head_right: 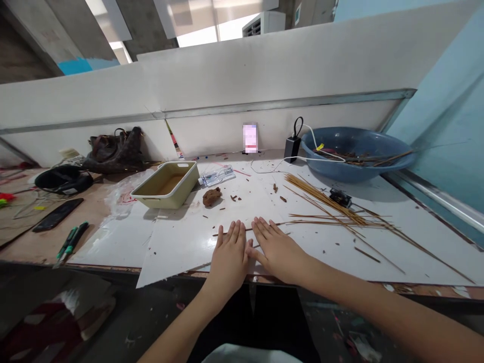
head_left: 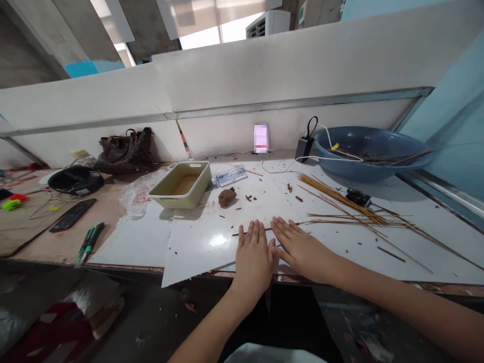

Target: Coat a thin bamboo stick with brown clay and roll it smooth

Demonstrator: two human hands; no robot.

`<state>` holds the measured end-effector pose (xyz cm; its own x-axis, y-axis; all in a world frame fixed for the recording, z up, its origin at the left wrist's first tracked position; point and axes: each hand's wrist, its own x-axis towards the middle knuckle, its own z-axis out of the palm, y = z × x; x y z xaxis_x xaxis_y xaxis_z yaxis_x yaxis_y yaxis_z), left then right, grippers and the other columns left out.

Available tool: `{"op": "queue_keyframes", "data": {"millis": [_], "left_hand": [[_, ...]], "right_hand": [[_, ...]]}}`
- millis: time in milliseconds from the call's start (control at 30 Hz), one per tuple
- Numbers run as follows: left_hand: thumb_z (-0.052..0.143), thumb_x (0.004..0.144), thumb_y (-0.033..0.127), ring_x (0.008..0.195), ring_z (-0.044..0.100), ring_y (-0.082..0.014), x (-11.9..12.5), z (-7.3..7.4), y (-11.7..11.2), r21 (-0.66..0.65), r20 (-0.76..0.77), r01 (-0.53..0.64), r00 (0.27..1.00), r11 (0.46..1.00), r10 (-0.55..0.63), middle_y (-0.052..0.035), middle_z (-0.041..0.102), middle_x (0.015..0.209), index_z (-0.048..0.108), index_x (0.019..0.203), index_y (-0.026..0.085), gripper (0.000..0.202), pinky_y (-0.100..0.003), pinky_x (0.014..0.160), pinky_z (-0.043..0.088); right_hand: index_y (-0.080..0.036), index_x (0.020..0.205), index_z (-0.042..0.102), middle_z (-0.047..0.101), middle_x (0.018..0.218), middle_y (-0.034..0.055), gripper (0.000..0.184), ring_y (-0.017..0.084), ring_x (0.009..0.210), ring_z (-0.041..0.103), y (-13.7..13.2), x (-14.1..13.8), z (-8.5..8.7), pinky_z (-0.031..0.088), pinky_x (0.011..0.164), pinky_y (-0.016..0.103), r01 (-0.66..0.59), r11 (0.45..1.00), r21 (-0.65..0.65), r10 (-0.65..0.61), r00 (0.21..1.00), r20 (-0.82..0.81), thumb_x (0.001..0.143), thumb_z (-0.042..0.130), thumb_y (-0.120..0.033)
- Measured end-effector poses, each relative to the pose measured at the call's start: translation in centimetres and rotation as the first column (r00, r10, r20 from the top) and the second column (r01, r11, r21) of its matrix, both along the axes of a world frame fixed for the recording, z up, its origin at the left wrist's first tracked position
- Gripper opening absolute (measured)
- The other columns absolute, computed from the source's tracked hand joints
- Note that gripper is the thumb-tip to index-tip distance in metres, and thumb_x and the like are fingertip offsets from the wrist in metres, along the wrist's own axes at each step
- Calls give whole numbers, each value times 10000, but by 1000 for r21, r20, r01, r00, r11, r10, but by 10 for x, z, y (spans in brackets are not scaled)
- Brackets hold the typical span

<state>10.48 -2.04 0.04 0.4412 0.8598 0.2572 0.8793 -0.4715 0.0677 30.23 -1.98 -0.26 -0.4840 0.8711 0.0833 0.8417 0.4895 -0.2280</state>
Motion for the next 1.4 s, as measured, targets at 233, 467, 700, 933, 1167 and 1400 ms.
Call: {"op": "queue_keyframes", "data": {"millis": [233, 467, 700, 933, 1167, 1400], "left_hand": [[328, 1177, 328, 1639, 452, -275, -17, -6, -26, 30, 13, 5, 1000, 1000, -5, -127, 512, 1718, 510, 1668, 113, 566, -614, 1400, 276], [326, 1180, 351, 1615, 488, -298, -12, 0, -5, -7, 28, -54, 998, 999, 54, -157, 569, 1671, 562, 1637, 113, 568, -623, 1404, 247], [343, 1172, 349, 1636, 454, -302, -24, -5, -19, 23, 24, -53, 998, 998, 52, -151, 522, 1709, 499, 1681, 112, 583, -614, 1392, 296], [345, 1171, 350, 1612, 491, -311, -30, -3, -14, 26, 18, -70, 997, 997, 69, -166, 565, 1676, 498, 1684, 114, 585, -625, 1395, 281], [361, 1161, 343, 1606, 494, -347, -26, -9, 3, 51, 9, -99, 995, 994, 98, -249, 559, 1656, 520, 1641, 21, 599, -597, 1364, 350], [350, 1161, 338, 1615, 481, -344, -35, -15, -24, 93, -1, -71, 997, 993, 71, -245, 548, 1667, 501, 1644, 14, 601, -605, 1347, 384]], "right_hand": [[-106, 1802, 92, 309, 1797, 223, 855, 357, 1675, 350, -31, 7, -18, 367, 1344, 593, -41, 976, 216, 31, 998, 47, 1173, 398, -599], [-92, 1794, 164, 405, 1754, 238, 804, 353, 1644, 416, -8, 12, -8, 352, 1345, 619, -34, 982, 185, 19, 997, 81, 1184, 389, -565], [-107, 1801, 81, 345, 1782, 226, 832, 352, 1656, 391, -21, 18, -14, 381, 1339, 591, -28, 978, 209, 16, 998, 60, 1181, 407, -558], [-69, 1785, 192, 399, 1754, 240, 795, 351, 1641, 420, -15, 24, -14, 377, 1343, 580, -22, 983, 184, 7, 997, 83, 1186, 370, -560], [-61, 1790, 175, 406, 1747, 266, 802, 367, 1644, 409, 3, 25, -17, 384, 1335, 591, -3, 980, 199, -13, 996, 83, 1184, 362, -551], [-93, 1793, -18, 358, 1775, 245, 853, 345, 1647, 407, -28, 33, -30, 416, 1329, 538, -8, 962, 274, -9, 998, 63, 1187, 386, -537]]}}
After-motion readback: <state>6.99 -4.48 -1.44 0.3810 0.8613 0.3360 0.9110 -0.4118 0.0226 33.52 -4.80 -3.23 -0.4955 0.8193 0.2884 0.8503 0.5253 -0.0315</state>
